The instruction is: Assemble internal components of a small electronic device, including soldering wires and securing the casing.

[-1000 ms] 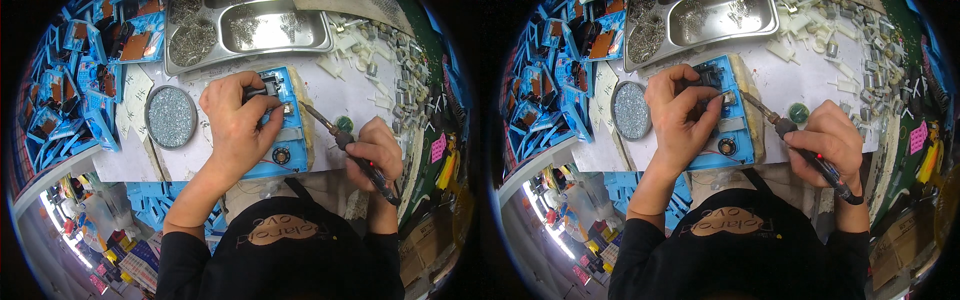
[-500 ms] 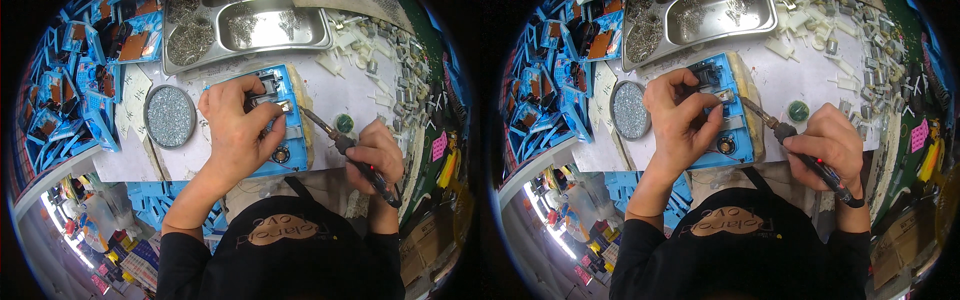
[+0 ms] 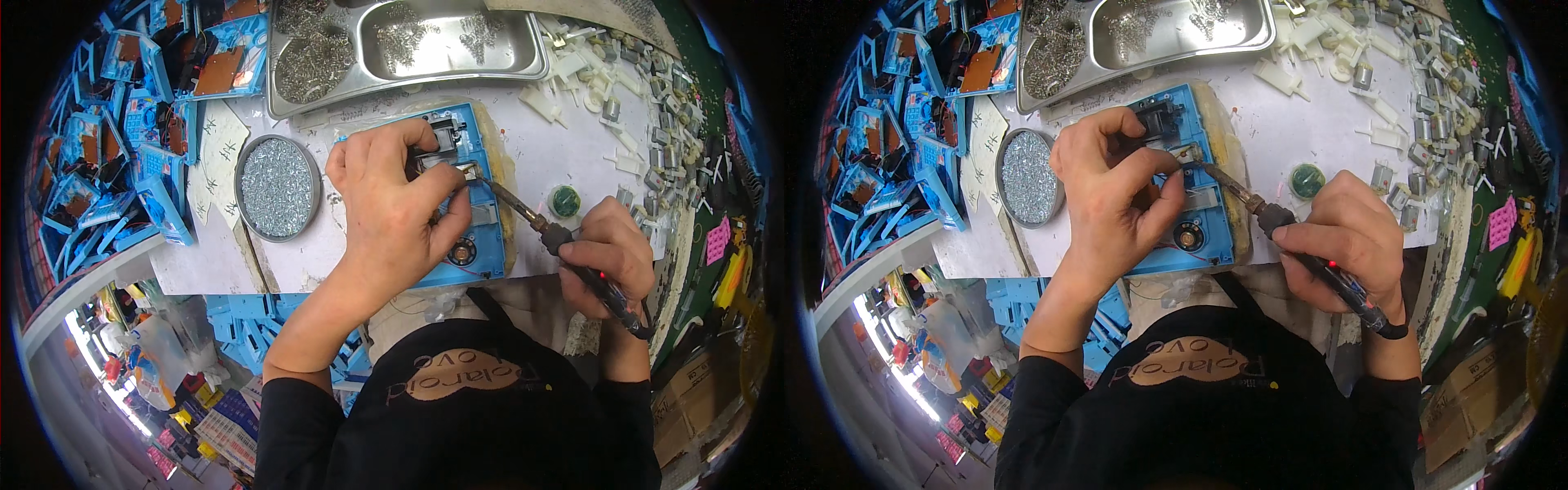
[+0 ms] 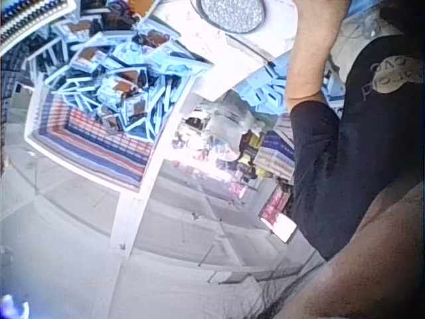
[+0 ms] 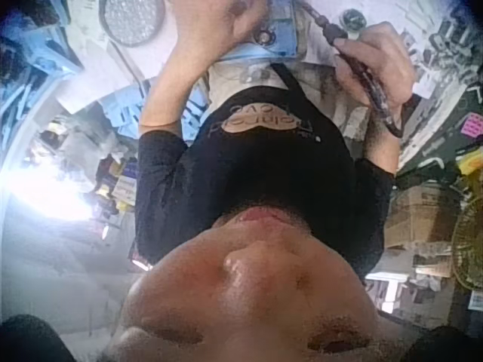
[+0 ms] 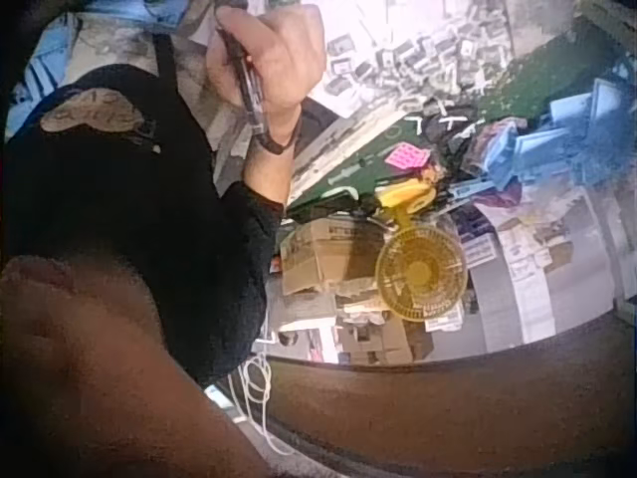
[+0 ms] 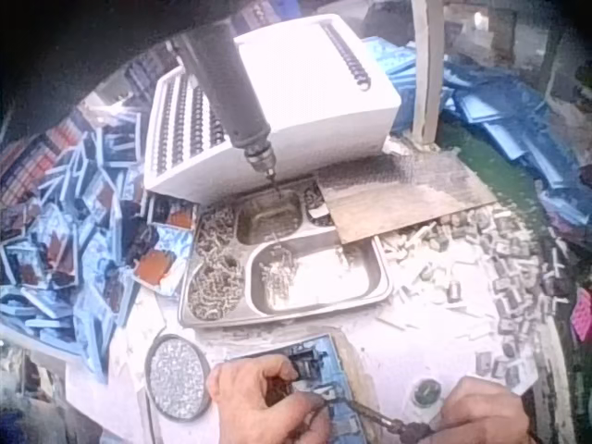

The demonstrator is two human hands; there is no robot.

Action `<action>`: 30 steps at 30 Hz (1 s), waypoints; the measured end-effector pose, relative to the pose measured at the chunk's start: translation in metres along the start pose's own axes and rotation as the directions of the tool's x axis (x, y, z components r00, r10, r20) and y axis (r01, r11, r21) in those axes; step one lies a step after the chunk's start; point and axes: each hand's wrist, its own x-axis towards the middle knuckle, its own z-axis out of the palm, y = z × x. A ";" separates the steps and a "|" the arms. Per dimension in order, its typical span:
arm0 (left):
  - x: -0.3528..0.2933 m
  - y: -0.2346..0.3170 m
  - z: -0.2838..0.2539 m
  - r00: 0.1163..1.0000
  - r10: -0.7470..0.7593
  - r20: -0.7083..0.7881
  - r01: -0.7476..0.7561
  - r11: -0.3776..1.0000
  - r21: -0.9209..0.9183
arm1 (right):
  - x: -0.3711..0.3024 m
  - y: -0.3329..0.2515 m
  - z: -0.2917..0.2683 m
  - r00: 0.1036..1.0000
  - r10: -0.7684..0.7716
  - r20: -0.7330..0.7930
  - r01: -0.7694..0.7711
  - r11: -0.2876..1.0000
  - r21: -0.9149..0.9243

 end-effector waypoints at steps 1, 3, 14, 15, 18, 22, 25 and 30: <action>0.000 0.000 0.000 1.000 -0.001 0.000 0.001 1.000 -0.001 | 0.000 0.000 0.001 1.000 0.000 -0.003 0.000 1.000 -0.006; 0.000 0.001 0.000 1.000 -0.003 0.000 0.003 1.000 -0.003 | 0.000 0.000 0.001 1.000 0.003 0.001 -0.003 1.000 -0.009; 0.002 0.002 -0.002 1.000 -0.006 0.024 0.006 1.000 0.030 | -0.001 0.003 0.001 1.000 0.002 0.014 -0.003 1.000 0.018; 0.002 0.002 -0.001 1.000 -0.015 0.023 0.015 1.000 0.015 | -0.001 0.004 0.001 1.000 0.003 0.013 -0.004 1.000 0.022; 0.002 0.004 -0.001 1.000 -0.021 0.021 0.020 1.000 0.016 | -0.002 0.003 0.000 1.000 0.012 0.012 -0.013 1.000 0.027; 0.003 0.003 -0.003 1.000 0.004 0.020 -0.005 0.998 0.068 | 0.000 0.001 -0.003 1.000 0.023 0.010 -0.024 1.000 0.015; 0.003 0.003 -0.003 1.000 0.005 0.018 -0.006 0.997 0.073 | 0.001 0.000 -0.002 1.000 0.017 0.008 -0.018 1.000 0.022; 0.004 0.005 -0.004 1.000 -0.006 0.030 0.004 0.997 0.082 | -0.001 0.004 0.005 1.000 0.011 -0.018 -0.010 1.000 0.030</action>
